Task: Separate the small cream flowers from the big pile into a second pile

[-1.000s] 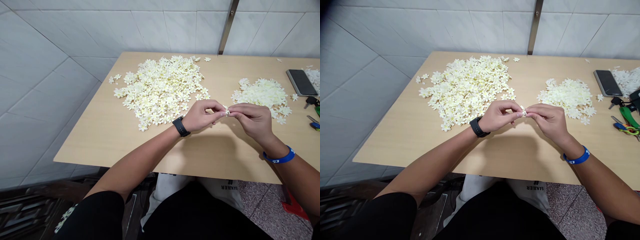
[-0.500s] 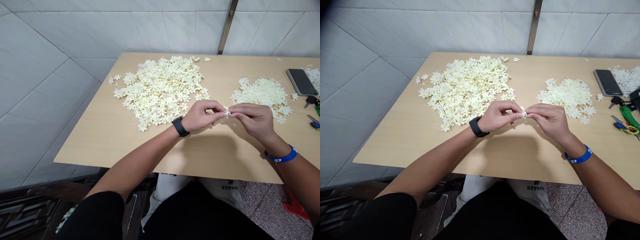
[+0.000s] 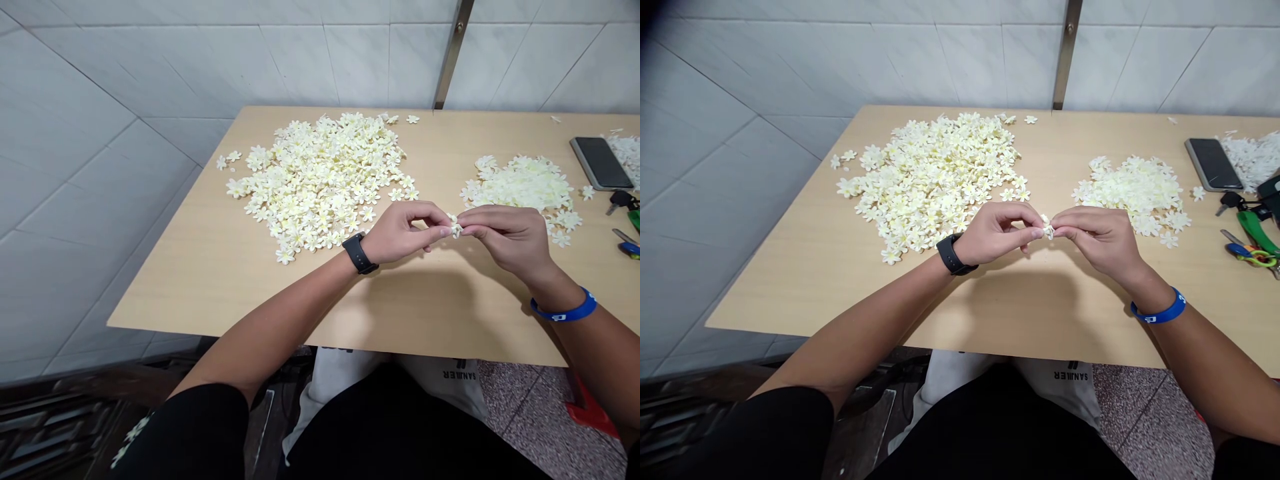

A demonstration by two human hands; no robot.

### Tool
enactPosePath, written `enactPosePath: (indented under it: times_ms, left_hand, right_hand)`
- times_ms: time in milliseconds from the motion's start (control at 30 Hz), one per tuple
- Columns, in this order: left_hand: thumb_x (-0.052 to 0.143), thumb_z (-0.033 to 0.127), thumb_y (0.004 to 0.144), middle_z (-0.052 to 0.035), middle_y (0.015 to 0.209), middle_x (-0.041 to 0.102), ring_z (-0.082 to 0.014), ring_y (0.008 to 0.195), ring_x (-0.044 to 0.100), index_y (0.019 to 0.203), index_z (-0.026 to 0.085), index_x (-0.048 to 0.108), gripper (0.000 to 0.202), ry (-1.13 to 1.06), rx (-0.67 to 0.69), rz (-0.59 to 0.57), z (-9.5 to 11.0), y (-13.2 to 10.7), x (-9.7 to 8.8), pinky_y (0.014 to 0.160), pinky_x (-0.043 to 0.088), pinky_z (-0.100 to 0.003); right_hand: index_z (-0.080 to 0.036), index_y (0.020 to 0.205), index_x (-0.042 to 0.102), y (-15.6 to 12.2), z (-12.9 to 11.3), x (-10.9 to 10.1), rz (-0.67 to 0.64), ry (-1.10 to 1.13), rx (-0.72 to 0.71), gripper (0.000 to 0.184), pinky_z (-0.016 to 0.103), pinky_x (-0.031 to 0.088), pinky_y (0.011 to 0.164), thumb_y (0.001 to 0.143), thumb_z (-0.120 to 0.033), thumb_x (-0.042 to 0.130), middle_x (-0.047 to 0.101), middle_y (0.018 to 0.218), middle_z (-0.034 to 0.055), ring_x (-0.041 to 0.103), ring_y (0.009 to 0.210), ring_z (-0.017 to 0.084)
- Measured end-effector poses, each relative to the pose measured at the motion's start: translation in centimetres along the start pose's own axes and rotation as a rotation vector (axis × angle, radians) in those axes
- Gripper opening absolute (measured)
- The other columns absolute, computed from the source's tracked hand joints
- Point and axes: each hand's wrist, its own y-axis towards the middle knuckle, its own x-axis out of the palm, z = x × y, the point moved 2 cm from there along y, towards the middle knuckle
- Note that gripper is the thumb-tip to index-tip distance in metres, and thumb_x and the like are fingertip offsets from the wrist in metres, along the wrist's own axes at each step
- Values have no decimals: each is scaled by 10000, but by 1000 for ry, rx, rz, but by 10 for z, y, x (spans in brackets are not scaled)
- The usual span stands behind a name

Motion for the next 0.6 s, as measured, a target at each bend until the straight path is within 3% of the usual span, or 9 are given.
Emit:
enactPosePath:
  times_ms: [600]
  left_hand:
    - [809, 582, 832, -57, 853, 721, -94, 669, 644, 877, 140, 747, 449, -29, 0, -84, 1, 1, -3, 596, 610, -238]
  right_hand:
    - [-322, 795, 833, 0, 6, -5, -61, 37, 31, 179, 380, 675, 712, 922, -425, 759, 818, 806, -2, 791, 763, 222]
